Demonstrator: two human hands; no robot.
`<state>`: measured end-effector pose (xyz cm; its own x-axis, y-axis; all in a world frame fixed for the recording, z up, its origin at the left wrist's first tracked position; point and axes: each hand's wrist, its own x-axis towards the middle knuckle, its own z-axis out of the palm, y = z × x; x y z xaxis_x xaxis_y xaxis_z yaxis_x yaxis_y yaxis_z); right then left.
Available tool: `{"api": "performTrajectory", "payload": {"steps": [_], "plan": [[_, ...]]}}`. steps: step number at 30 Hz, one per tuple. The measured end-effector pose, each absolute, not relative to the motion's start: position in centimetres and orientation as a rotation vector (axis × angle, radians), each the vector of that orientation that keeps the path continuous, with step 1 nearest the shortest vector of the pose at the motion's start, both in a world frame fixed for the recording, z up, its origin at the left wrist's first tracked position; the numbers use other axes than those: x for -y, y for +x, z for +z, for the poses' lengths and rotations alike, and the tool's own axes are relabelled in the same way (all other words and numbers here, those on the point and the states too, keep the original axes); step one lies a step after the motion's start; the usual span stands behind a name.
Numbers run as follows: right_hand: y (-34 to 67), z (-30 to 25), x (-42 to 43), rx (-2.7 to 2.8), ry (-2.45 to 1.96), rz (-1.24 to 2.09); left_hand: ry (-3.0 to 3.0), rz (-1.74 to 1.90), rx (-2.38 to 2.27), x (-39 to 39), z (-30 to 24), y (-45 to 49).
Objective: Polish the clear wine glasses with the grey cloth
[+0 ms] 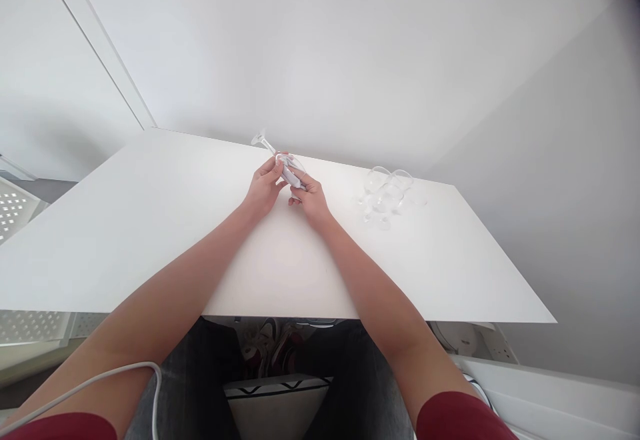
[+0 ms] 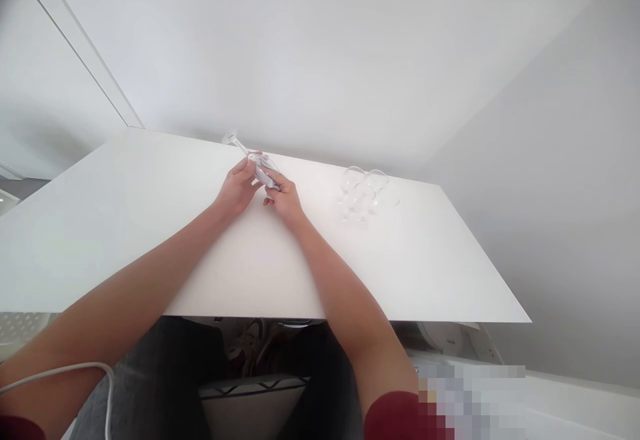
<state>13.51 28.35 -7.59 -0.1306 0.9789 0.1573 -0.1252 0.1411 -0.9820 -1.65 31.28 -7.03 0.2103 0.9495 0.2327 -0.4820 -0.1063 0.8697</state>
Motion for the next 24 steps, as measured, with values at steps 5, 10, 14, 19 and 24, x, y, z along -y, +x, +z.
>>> {"api": "performTrajectory", "payload": {"steps": [5,10,14,19,24], "plan": [[13.56,-7.88,-28.55,1.288,-0.924,1.248,1.081,1.325,-0.578,-31.09,-6.88,-1.64],[13.57,-7.91,-28.53,1.296,-0.932,1.248,1.078,1.324,-0.582,-31.05,-6.77,-1.64],[13.60,-7.98,-28.59,1.299,-0.915,1.249,1.068,1.323,-0.569,-31.04,-6.70,-1.65],[13.68,-8.20,-28.78,1.303,-0.926,1.250,1.058,1.319,-0.570,-30.95,-6.53,-1.61],[13.67,-8.41,-28.91,1.308,-0.925,1.246,1.031,1.321,-0.557,-30.95,-6.58,-1.58]]}}
